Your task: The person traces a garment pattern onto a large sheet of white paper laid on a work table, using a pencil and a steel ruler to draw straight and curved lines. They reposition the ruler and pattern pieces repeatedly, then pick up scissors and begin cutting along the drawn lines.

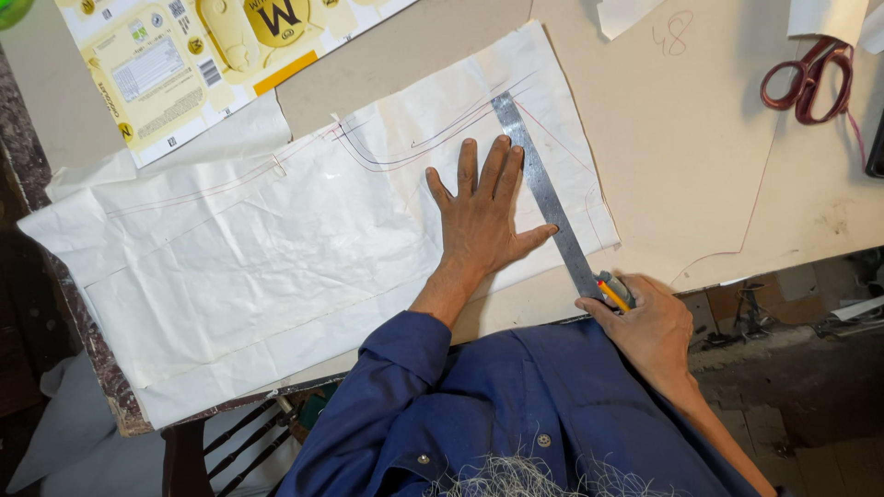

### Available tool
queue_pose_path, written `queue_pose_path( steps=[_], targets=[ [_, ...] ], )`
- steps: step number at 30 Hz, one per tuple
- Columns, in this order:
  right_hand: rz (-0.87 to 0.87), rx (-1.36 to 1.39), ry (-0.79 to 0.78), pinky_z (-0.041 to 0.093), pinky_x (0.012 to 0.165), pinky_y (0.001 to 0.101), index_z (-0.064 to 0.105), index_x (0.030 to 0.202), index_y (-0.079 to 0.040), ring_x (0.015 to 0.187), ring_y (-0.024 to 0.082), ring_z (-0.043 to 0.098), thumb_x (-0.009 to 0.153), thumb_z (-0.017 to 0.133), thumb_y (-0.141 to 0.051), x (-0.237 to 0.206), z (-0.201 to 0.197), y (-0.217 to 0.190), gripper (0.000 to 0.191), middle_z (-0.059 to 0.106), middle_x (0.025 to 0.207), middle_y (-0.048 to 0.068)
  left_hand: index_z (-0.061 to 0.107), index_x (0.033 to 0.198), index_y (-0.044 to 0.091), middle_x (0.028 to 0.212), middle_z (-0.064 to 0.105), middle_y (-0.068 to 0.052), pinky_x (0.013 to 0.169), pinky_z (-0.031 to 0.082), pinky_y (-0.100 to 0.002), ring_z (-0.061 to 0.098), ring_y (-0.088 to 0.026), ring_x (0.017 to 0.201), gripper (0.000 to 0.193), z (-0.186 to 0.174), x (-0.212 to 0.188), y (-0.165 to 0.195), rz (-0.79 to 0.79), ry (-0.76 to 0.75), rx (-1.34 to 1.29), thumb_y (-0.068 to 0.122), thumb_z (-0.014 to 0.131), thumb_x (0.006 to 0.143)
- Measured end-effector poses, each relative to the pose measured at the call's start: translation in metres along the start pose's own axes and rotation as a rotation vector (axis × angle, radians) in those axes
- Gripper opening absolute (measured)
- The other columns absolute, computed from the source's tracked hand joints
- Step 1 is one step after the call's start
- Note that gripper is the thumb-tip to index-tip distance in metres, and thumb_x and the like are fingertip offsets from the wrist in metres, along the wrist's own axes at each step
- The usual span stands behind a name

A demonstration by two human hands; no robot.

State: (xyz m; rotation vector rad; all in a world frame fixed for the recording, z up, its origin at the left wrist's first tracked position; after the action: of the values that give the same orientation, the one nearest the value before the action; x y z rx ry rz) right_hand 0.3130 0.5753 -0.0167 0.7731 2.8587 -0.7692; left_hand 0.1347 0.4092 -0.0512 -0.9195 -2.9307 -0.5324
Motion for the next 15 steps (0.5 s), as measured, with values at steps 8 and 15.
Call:
queue_pose_path(
  steps=[8,15],
  targets=[
    [0.05,0.019,-0.06,0.056,0.069,0.0364,0.077,0.11,-0.003,0.075,0.023,0.073,0.071,0.089,-0.046,0.003,-0.0028,-0.0031,0.06,0.075,0.085,0.009,0.027,0.162,0.019,0.172,0.016,-0.001,0.115,-0.016,-0.077,-0.002,-0.033,0.158,0.118,0.0057,-0.0018,-0.0015,0.003,0.005,-0.018,0.087,0.065,0.073],
    [0.056,0.04,-0.073,0.056,0.069,0.0357,0.076,0.111,-0.002,0.075,0.021,0.073,0.071,0.09,-0.045,0.0031,-0.0027,-0.0023,0.06,0.074,0.084,0.009,0.031,0.161,0.021,0.171,0.017,-0.001,0.115,-0.019,-0.075,-0.003,-0.032,0.157,0.116,0.0106,-0.0009,-0.0025,-0.013,-0.012,-0.017,0.091,0.06,0.073]
  ],
)
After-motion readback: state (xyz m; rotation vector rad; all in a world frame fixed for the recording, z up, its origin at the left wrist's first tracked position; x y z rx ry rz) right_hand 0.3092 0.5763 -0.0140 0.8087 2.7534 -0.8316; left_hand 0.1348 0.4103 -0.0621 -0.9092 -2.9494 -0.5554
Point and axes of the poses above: each hand's wrist, its own x-axis towards the middle knuckle, its own z-axis out of the palm, y = z × x, the point moved 6 cm from there along x, towards the middle knuckle
